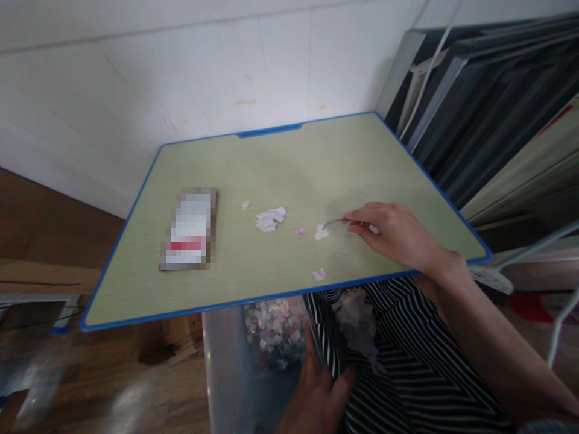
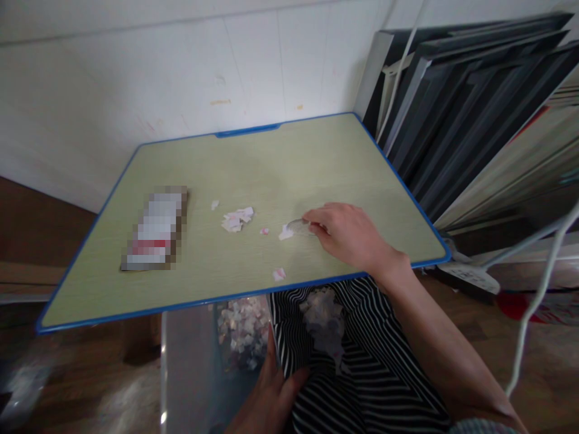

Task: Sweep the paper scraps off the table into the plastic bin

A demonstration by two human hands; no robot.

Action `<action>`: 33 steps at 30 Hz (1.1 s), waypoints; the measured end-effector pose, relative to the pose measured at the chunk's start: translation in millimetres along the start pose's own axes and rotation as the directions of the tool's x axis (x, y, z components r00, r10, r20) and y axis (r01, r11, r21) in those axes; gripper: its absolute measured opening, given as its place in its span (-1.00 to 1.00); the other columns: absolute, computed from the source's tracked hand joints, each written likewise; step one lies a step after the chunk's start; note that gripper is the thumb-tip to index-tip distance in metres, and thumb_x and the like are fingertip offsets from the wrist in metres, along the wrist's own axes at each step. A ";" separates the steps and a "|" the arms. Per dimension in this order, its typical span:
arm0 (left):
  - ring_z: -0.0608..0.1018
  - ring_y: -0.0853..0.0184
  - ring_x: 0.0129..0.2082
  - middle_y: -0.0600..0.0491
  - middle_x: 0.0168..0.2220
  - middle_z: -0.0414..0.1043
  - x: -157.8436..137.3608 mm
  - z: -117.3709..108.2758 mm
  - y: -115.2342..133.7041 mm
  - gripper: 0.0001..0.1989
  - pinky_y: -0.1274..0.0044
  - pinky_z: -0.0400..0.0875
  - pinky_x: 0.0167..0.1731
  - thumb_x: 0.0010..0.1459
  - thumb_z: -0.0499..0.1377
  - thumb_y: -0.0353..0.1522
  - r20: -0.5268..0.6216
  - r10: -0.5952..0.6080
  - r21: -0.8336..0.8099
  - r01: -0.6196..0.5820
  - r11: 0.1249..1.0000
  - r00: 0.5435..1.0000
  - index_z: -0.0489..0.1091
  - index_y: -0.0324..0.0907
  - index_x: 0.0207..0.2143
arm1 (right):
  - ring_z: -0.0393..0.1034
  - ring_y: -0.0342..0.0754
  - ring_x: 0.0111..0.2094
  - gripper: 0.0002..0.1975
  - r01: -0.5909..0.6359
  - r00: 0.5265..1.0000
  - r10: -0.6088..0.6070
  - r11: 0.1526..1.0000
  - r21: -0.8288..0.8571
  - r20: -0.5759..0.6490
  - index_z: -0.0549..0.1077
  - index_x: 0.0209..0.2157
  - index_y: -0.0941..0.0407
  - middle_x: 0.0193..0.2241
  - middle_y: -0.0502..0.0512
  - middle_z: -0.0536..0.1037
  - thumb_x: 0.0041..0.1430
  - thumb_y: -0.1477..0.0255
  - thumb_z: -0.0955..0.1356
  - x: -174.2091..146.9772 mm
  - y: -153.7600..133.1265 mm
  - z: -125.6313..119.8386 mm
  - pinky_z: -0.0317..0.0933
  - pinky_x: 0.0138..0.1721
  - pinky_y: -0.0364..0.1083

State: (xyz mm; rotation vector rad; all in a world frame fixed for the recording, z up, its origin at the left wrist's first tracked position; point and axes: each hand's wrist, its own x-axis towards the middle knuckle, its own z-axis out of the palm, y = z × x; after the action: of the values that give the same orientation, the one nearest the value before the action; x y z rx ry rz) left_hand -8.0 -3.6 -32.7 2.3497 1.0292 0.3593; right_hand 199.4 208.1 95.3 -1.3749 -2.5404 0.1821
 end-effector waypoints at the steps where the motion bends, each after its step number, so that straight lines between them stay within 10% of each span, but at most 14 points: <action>1: -0.53 -0.17 0.22 -0.23 0.34 -0.52 0.8 -2.0 0.8 -0.38 0.08 0.19 0.10 0.13 0.24 -0.58 0.005 0.008 0.008 -0.008 1.000 1.000 0.07 -0.14 0.18 | 0.47 0.01 -0.31 -0.73 0.006 1.000 -0.006 1.000 0.006 0.010 0.55 -0.19 0.14 -0.33 0.16 0.60 0.22 0.49 0.23 -0.1 -1.4 0.3 0.25 -0.30 -0.06; 15: -0.57 -0.16 0.19 -0.36 0.26 -0.01 5.2 -11.7 4.6 -0.44 -0.01 0.22 0.04 0.10 0.25 -0.59 0.057 0.009 0.013 -0.009 1.000 0.998 0.14 -0.22 0.12 | 0.44 -0.03 -0.29 -0.71 0.103 0.995 -0.103 0.992 0.077 -0.011 0.52 -0.13 0.14 -0.30 0.14 0.59 0.27 0.47 0.20 -1.8 -2.1 -1.8 0.25 -0.26 -0.06; 27: -0.42 -0.28 0.24 -0.16 0.27 -0.90 0.6 0.3 5.9 -0.34 0.06 0.20 0.08 -0.02 0.29 -0.66 -0.050 -0.064 -0.025 0.063 0.998 0.997 0.15 -0.13 0.08 | 0.45 -0.05 -0.34 -0.72 0.146 0.979 -0.171 0.969 0.197 0.114 0.55 -0.24 0.05 -0.38 0.08 0.58 0.26 0.39 0.21 -23.2 26.1 -28.2 0.25 -0.32 -0.07; 33: -0.51 -0.20 0.23 -0.15 0.24 -0.97 2.5 -8.1 5.5 -0.33 0.05 0.13 0.11 0.03 0.22 -0.67 0.055 -0.057 -0.061 0.060 0.996 0.997 0.07 -0.15 0.13 | 0.46 -0.12 -0.35 -0.72 0.117 0.975 -0.169 0.943 0.311 0.143 0.56 -0.25 0.21 -0.39 0.13 0.59 0.26 0.47 0.21 -19.1 30.8 -22.5 0.23 -0.30 -0.14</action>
State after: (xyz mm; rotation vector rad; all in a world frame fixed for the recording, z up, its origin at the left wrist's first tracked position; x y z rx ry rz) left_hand -6.6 -1.8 -22.9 2.2562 1.0444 0.3004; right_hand 240.4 208.8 107.1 -1.0948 -2.5963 0.6554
